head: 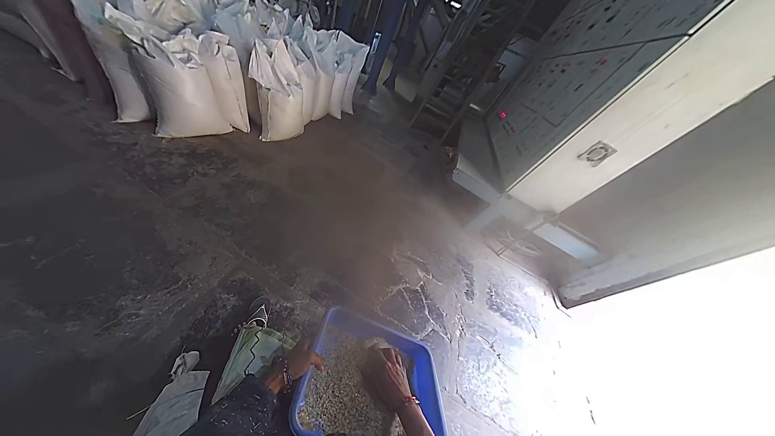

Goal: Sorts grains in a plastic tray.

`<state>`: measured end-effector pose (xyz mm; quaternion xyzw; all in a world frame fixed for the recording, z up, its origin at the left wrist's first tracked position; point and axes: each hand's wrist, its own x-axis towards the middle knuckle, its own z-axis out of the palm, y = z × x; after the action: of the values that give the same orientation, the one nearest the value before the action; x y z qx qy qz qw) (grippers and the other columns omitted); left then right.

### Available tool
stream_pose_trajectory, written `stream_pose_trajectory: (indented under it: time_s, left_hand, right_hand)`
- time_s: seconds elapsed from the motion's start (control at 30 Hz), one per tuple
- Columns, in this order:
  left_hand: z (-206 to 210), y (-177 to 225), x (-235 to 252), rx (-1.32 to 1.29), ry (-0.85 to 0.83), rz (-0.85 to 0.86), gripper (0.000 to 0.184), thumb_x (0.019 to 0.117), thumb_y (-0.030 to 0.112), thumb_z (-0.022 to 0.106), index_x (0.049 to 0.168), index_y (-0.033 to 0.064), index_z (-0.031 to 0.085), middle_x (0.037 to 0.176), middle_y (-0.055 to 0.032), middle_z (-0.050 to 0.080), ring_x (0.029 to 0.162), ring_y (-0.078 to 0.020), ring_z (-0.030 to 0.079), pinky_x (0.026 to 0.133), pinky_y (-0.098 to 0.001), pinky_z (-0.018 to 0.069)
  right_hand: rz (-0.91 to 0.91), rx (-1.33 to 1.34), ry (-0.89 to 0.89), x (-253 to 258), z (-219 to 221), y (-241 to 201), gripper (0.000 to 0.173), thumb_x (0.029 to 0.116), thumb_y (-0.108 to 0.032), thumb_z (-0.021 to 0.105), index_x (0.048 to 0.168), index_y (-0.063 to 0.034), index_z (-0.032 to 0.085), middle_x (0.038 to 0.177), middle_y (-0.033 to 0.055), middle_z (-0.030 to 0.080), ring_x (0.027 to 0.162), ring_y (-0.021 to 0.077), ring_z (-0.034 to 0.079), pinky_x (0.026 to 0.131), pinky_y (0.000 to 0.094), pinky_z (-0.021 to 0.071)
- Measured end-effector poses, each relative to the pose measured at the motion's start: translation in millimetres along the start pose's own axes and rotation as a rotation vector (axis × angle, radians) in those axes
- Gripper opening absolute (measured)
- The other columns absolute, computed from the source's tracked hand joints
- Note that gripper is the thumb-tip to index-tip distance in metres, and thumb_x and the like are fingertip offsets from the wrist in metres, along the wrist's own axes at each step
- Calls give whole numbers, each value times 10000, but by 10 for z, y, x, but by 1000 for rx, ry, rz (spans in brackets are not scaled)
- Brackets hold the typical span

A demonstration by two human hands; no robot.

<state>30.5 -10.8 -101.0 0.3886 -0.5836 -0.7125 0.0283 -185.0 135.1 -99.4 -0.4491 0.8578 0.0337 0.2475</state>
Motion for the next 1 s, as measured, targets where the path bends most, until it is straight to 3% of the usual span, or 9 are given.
stream_pose_trajectory:
  time_s: [0.2,0.4,0.57,0.67,0.87,1.0]
  left_hand:
    - [6,-7,3,-15,11,-13,526,855,-73,684,1353,-94,517,1230,-260,602,1071,-288,619,949,-429,507]
    - [10,13,-19,-6,13,1,514,859,-66,681,1347,-94,521,1216,-251,606,1053,-274,621,937,-422,510]
    - [6,13,-15,14,4,17,519,857,-62,679,1350,-92,520,1224,-255,602,1071,-281,615,951,-425,504]
    - [9,21,-19,4,7,10,538,863,-62,685,1370,-86,507,1257,-259,591,1095,-286,610,968,-427,497]
    - [10,3,-22,-19,9,31,554,857,-72,685,1379,-90,500,1268,-263,588,1112,-289,609,978,-426,492]
    - [5,-29,7,-12,7,25,565,852,-57,693,1382,-85,500,1274,-265,588,1131,-300,606,986,-442,490]
  right_hand:
    - [-55,-7,-83,-22,-17,-163,496,1036,-380,549,1408,-55,594,1387,229,589,1344,385,530,1141,511,406]
    - [-44,65,-110,-87,-80,-211,411,1086,-298,484,1383,-40,602,1375,209,625,1304,363,591,1097,544,449]
    - [49,59,-53,-157,-166,-278,437,1089,-379,439,1315,-52,620,1267,195,683,1208,367,649,1011,558,498]
    - [62,94,5,-148,-184,-237,415,1103,-346,435,1311,-38,620,1220,213,698,1173,385,665,991,562,504]
    - [20,211,203,-77,-107,-55,483,1120,-325,393,1093,62,680,998,259,710,1019,416,692,912,575,500]
    - [46,189,203,-99,-126,-36,511,1125,-335,373,1080,64,689,1023,262,713,1052,412,688,939,567,490]
